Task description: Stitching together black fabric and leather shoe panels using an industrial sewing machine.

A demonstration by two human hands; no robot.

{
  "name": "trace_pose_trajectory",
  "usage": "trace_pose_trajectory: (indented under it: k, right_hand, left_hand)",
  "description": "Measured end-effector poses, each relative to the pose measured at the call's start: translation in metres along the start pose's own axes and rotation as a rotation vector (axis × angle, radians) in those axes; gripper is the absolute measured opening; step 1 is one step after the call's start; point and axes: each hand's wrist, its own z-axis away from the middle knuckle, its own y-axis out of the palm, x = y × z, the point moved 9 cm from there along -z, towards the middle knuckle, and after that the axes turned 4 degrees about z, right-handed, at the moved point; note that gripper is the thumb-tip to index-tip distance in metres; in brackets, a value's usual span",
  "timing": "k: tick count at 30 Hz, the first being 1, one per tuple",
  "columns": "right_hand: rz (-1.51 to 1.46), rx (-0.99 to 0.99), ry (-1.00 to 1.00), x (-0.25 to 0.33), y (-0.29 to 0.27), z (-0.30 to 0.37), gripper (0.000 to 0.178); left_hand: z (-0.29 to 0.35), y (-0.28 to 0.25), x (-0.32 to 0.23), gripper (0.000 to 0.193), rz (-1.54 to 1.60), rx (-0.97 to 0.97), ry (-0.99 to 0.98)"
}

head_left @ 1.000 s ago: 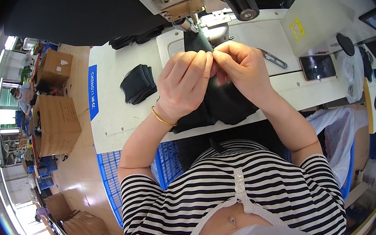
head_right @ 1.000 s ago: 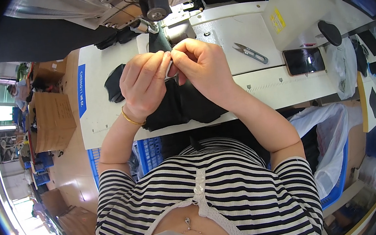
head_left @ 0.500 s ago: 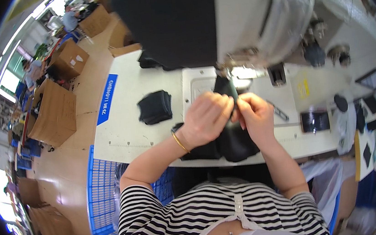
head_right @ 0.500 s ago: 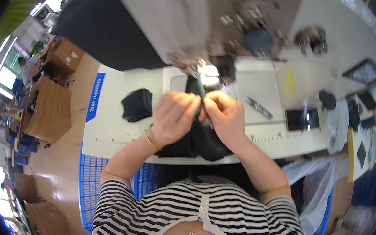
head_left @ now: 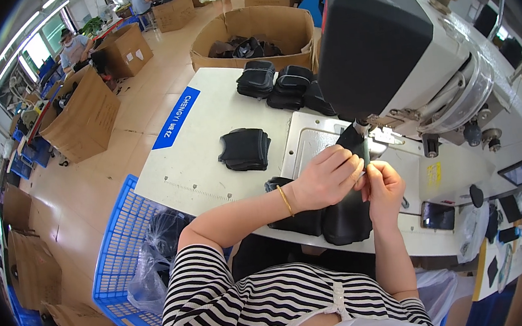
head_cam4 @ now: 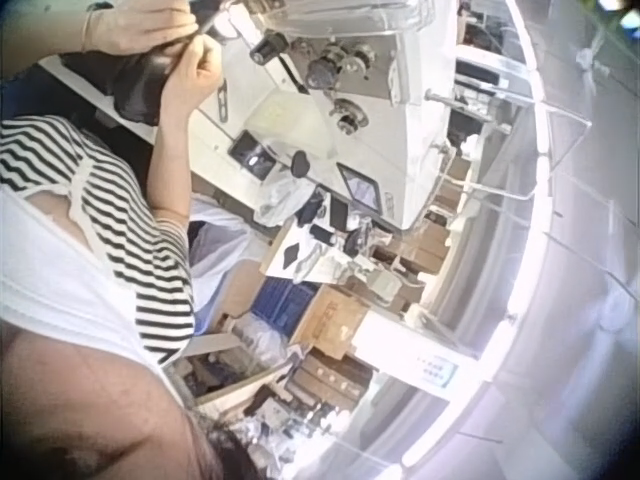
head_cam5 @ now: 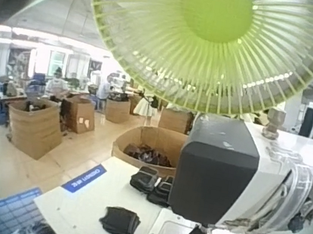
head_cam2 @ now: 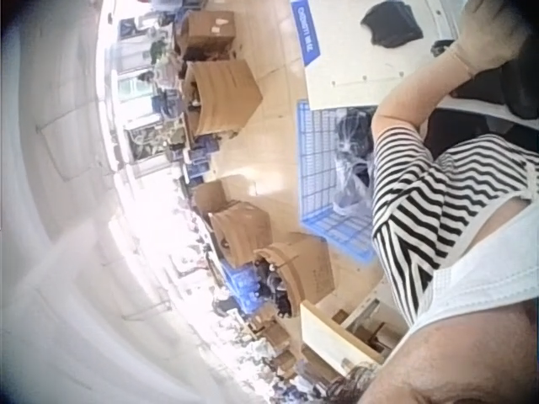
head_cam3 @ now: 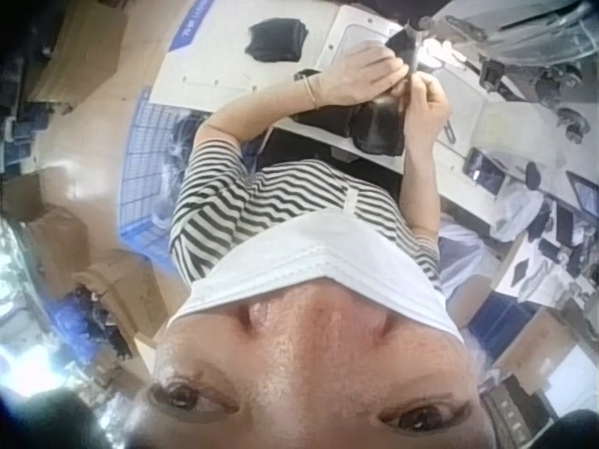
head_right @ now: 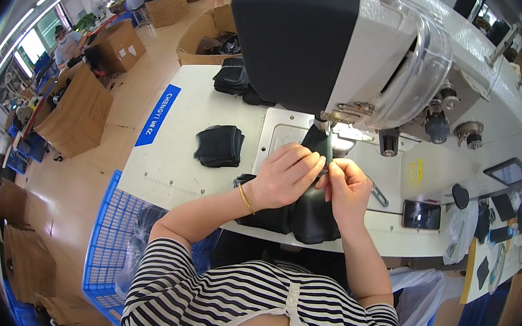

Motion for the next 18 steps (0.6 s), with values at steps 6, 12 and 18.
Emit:
trace_pose_trajectory:
  k: [6,12,18]
  right_hand:
    - [0.002,-0.012,0.006,-0.001,-0.005,0.0,0.015]
    - [0.041,0.016,0.022,-0.001,0.0,-0.002,0.017]
    - [0.018,0.032,0.04,-0.004,-0.003,-0.005,0.016]
  left_hand:
    - [-0.004,0.006,0.0,0.038,0.015,-0.01,0.007]
    - [-0.002,0.004,0.002,0.033,0.012,-0.012,0.022]
    - [-0.001,0.014,0.003,0.04,-0.048,-0.006,0.104]
